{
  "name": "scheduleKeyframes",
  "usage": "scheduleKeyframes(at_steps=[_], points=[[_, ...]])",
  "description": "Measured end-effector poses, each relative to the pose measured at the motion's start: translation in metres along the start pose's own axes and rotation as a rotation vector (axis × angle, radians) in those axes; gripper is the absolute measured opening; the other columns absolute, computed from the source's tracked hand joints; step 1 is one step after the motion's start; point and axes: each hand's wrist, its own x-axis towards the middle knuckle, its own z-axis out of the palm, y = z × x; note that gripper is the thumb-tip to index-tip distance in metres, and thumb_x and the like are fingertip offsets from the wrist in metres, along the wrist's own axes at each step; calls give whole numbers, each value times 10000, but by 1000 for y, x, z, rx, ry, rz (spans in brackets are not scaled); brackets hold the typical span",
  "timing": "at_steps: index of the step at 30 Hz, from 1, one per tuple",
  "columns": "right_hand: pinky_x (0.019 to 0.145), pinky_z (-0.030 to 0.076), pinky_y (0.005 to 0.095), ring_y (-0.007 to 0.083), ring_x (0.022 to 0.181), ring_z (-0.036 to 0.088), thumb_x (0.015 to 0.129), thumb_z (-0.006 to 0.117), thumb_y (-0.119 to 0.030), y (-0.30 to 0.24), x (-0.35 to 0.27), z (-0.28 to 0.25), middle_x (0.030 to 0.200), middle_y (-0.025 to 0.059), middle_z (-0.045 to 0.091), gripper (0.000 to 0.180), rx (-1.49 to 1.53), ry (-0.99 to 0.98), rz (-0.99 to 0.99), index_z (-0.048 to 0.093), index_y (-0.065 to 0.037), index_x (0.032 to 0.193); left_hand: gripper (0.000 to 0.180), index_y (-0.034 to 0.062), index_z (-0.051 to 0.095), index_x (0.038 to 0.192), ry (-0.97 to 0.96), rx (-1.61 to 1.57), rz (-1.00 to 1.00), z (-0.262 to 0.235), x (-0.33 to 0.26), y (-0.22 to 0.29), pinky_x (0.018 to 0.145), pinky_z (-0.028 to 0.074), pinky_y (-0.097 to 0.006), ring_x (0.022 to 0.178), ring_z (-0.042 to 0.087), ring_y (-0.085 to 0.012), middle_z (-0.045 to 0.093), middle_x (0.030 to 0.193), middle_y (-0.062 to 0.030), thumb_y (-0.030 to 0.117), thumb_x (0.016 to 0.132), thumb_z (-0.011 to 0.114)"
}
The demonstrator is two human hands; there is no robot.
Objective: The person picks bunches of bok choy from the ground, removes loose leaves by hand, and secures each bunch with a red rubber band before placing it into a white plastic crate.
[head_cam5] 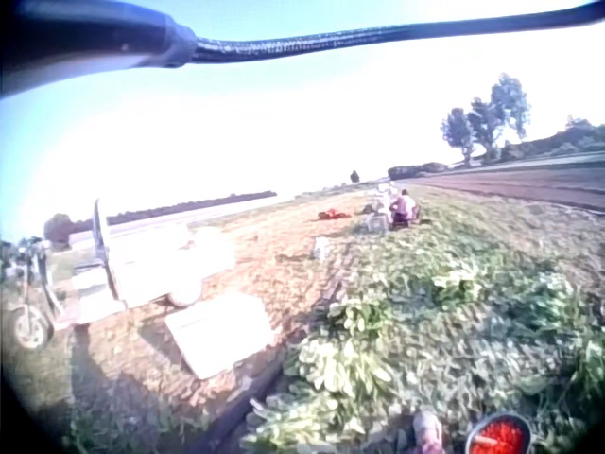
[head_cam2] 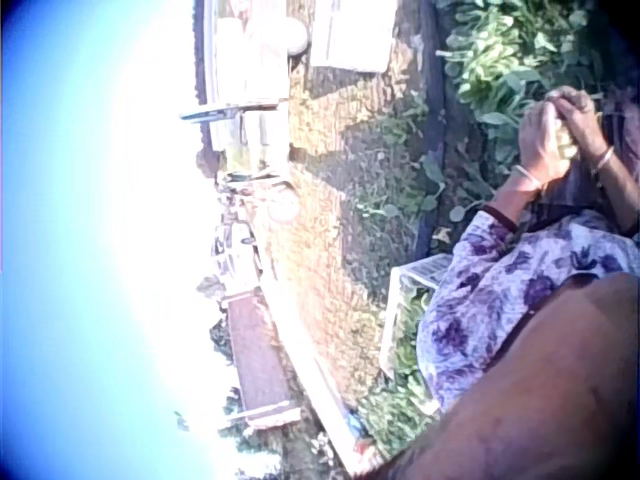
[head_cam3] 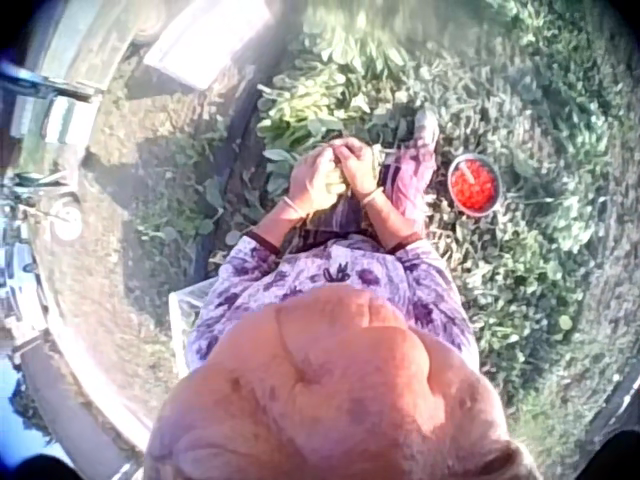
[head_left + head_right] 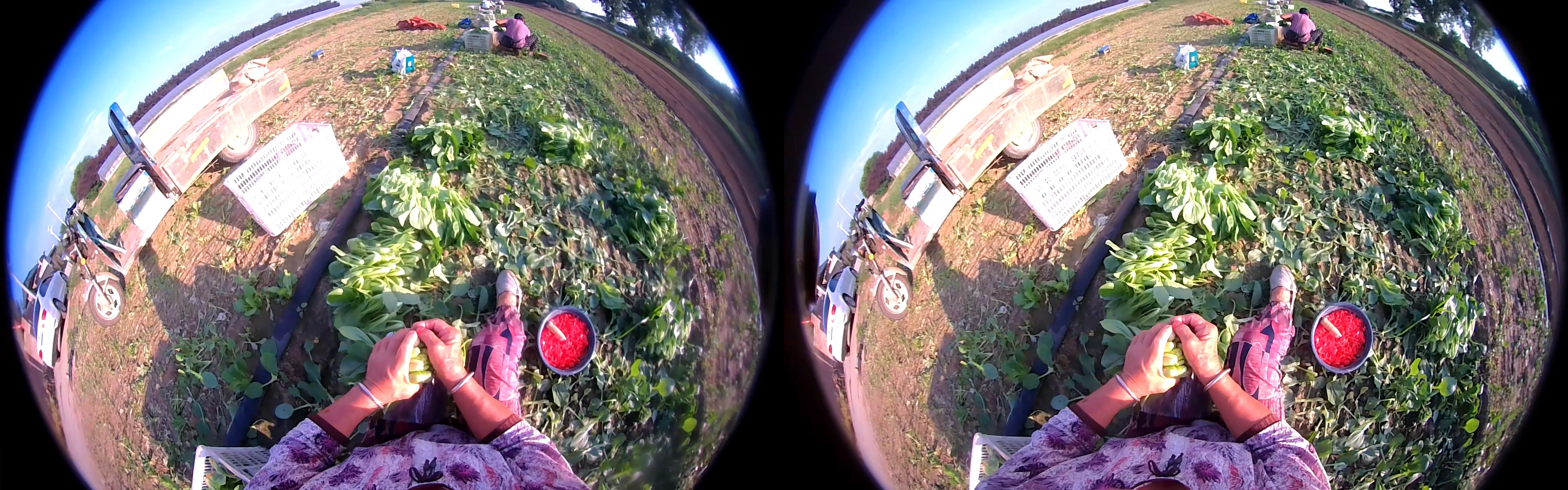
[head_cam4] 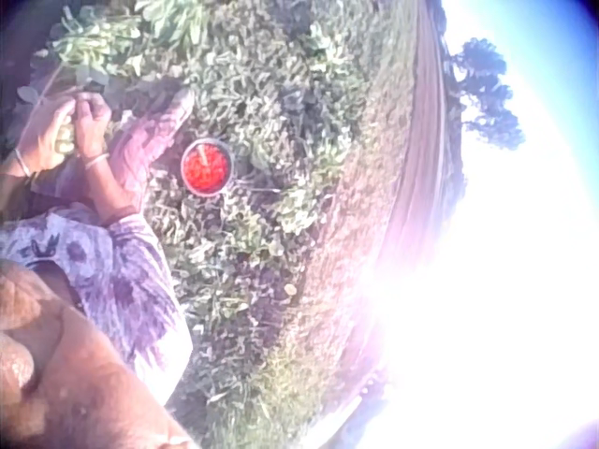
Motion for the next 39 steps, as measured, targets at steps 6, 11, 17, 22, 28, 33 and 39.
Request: scheduleKeyframes(at_steps=[6, 11, 17, 22, 28, 33, 39], points=[[696, 503, 227, 66, 738, 599, 927, 633, -60, -2, 11, -16, 831, 11, 688, 122, -59, 59, -43, 718, 17, 967, 908, 22, 421, 1359, -38, -21, -12, 13, 6, -6, 884, 471, -488, 1043, 576, -387, 530, 1291, -171, 236, 579, 834], [674, 486, 283, 179, 723, 615, 834, 562, 74, -21, 24, -22, 799, 77, 628, 278, -552, 3, -380, 734, -28, 1027, 913, -2, 415, 1354, -58, -44, -34, 9, 5, -3, 922, 464, -481, 1080, 577, -386, 543, 1274, -197, 230, 582, 843], [666, 467, 293, 178, 723, 577, 851, 587, 68, -39, 28, -11, 798, 71, 591, 233, -706, -104, -465, 725, -20, 1017, 913, -6, 410, 1359, -83, -24, -10, 8, 9, 1, 935, 452, -477, 1091, 559, -382, 535, 1271, -189, 302, 614, 839], [702, 503, 325, 237, 749, 606, 799, 586, 77, -45, 25, -8, 800, 85, 590, 275, -841, -175, -608, 728, -34, 1006, 958, -17, 395, 1377, -115, 26, -27, 5, 7, 4, 927, 449, -470, 1074, 561, -365, 530, 1280, -185, 359, 616, 840], [772, 527, 368, 296, 844, 654, 859, 615, 16, -43, 21, -16, 902, 136, 659, 212, -733, -103, -345, 713, -31, 1042, 954, 15, 423, 1392, -85, 46, -23, 8, 5, 8, 925, 454, -454, 1049, 563, -353, 532, 1273, -168, 306, 586, 841], [688, 518, 271, 166, 766, 658, 832, 651, 61, -44, 13, -26, 864, 96, 672, 166, -643, -108, -357, 728, -12, 960, 936, 24, 440, 1389, -74, 41, -10, 8, 6, 12, 911, 458, -446, 1040, 563, -349, 536, 1264, -147, 308, 587, 829], [711, 517, 291, 189, 790, 655, 821, 613, 55, -53, 11, -38, 872, 98, 665, 195, -693, -187, -362, 730, -6, 963, 939, 15, 460, 1362, -106, 103, -16, 16, 8, 11, 928, 459, -432, 1042, 570, -326, 544, 1259, -135, 311, 552, 833]])
